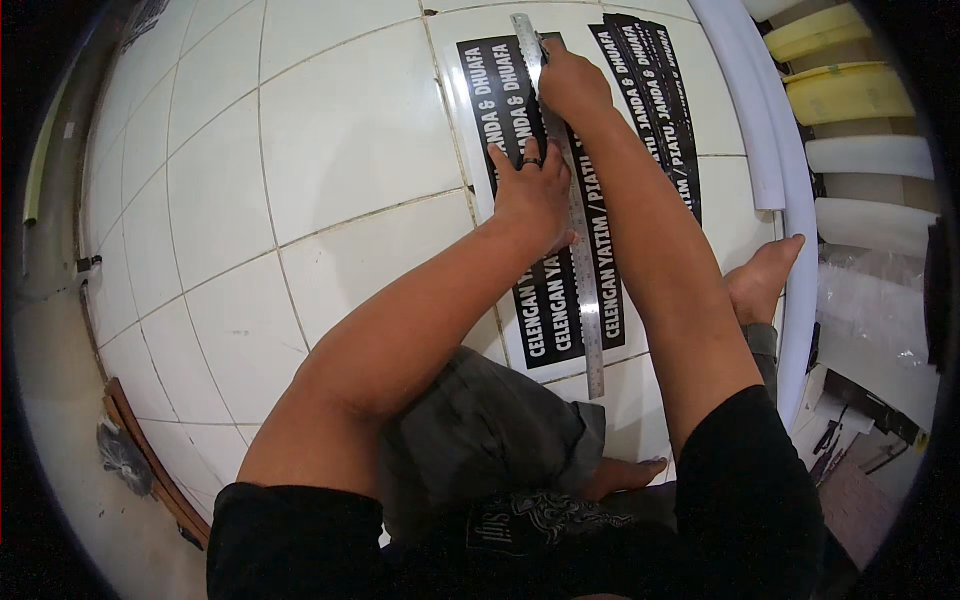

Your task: Cutting and measuring strips of printed vinyl material using a ruler and a utility knife.

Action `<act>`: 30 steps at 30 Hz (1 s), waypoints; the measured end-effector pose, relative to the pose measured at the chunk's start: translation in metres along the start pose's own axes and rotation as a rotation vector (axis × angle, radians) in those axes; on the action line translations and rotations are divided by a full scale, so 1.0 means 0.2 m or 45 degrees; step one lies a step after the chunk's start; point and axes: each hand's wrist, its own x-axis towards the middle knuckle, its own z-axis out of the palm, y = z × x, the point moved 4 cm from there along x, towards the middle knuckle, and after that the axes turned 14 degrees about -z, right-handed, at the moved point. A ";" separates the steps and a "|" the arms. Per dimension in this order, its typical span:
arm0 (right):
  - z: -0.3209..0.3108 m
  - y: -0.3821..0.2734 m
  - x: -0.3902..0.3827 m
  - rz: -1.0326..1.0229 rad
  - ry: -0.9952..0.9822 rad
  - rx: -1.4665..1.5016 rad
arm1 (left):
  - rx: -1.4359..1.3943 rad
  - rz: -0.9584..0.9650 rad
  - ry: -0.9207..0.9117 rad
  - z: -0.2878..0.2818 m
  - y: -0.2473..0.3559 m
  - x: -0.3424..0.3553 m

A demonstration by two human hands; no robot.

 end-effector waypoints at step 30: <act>-0.02 -0.01 -0.19 0.021 -0.113 0.050 | 0.011 -0.017 0.040 0.05 -0.01 0.00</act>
